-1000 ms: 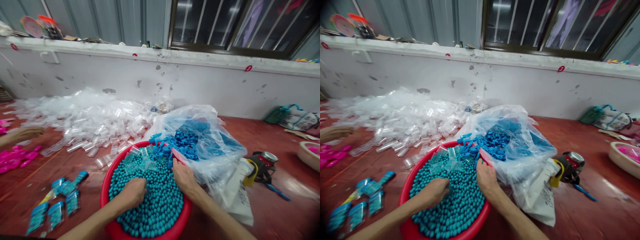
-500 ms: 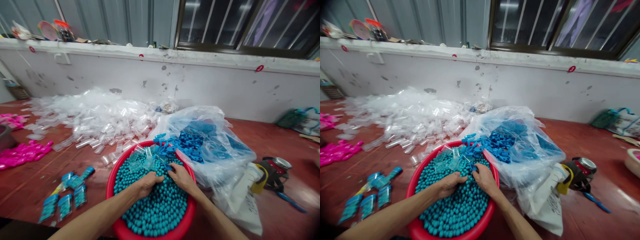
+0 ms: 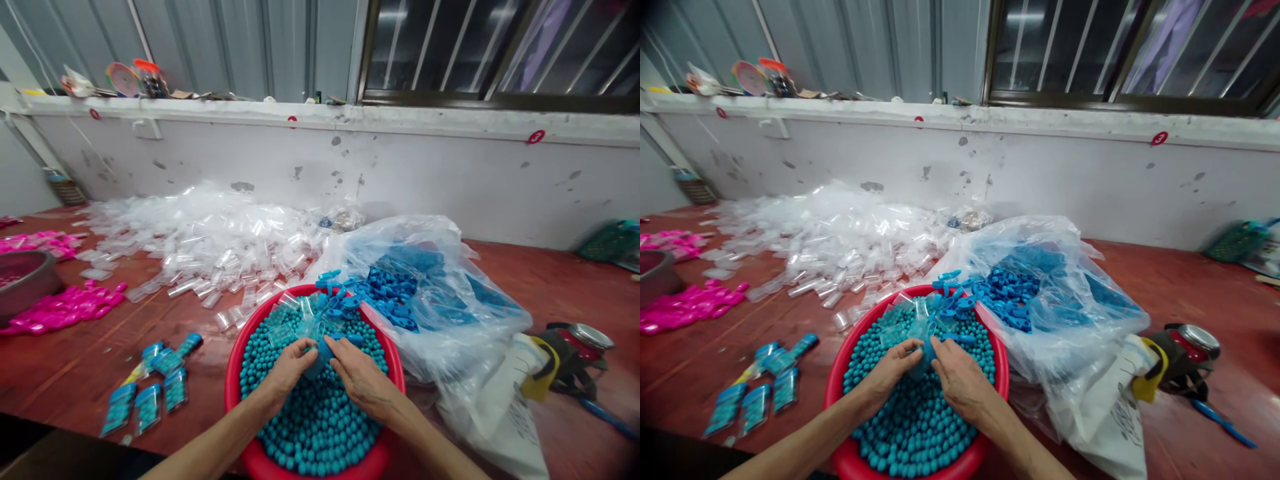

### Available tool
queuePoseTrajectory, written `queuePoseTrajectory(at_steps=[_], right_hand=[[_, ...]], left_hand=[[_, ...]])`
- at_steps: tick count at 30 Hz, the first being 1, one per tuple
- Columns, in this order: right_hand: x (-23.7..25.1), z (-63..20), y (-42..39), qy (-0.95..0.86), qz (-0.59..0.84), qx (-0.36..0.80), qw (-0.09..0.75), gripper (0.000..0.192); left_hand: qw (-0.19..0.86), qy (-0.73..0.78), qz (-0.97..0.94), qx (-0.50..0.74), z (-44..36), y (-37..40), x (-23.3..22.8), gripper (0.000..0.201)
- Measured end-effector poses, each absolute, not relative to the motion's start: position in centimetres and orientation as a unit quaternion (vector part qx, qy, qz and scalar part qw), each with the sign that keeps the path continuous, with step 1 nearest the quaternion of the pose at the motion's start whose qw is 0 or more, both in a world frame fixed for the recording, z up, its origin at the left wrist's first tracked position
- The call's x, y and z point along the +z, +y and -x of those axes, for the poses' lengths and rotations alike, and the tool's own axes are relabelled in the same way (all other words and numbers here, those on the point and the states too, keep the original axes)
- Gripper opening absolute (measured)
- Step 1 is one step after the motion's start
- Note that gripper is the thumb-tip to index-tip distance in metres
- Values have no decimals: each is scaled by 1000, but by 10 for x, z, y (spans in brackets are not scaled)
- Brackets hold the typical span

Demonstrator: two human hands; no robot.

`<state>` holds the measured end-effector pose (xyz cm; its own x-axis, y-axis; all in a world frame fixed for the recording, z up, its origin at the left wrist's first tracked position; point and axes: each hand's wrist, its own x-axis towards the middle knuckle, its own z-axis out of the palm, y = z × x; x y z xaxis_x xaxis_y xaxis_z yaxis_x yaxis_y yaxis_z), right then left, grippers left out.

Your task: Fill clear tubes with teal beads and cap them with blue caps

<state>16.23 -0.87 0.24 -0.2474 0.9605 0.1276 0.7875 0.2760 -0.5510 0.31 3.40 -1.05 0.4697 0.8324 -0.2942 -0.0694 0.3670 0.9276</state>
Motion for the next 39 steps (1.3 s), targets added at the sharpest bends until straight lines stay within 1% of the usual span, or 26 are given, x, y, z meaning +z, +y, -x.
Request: queuePoseTrajectory(at_steps=[2,5,9,13,16,20,24,27,29,31,33,36,37,39], right_hand=[[4,-161,-9,-755,553,221,274,35],[9,-159,-8,-727,538,260,339,28],[12,-155,-7,-686,554,286,375,23],[7,-154,-7,-662,552,338,377,23],[3,-154,-8,-674,538,329,384,22],[-3,-150,-13,-705,515,295,388,23],[-7,-148,-17,-744,503,245,365,25],[-3,-154,-15,-740,484,291,365,22],[1,-159,-10,-697,487,368,375,17],[4,-163,-4,-618,508,456,389,22],[5,-163,2,-534,529,509,420,31],[3,-156,6,-479,546,498,474,42],[3,-153,4,-487,547,487,476,42],[4,-147,-1,-541,542,463,447,41]], left_hand=[[709,413,-486,301,-4,30,-9,36],[722,404,-487,281,-4,24,-6,39],[761,351,-467,283,-3,19,-5,47],[761,360,-453,293,0,16,-8,55],[729,388,-468,316,-1,14,-10,60],[715,400,-477,319,-3,13,-10,54],[689,421,-493,324,-2,12,-9,44],[680,428,-503,319,1,11,-7,40],[691,412,-511,302,4,12,-4,41],[701,391,-523,287,6,13,-2,40],[700,383,-534,278,7,14,0,38],[676,400,-552,280,5,12,-1,35],[665,408,-556,285,4,11,-2,35],[648,427,-554,301,2,9,-3,37]])
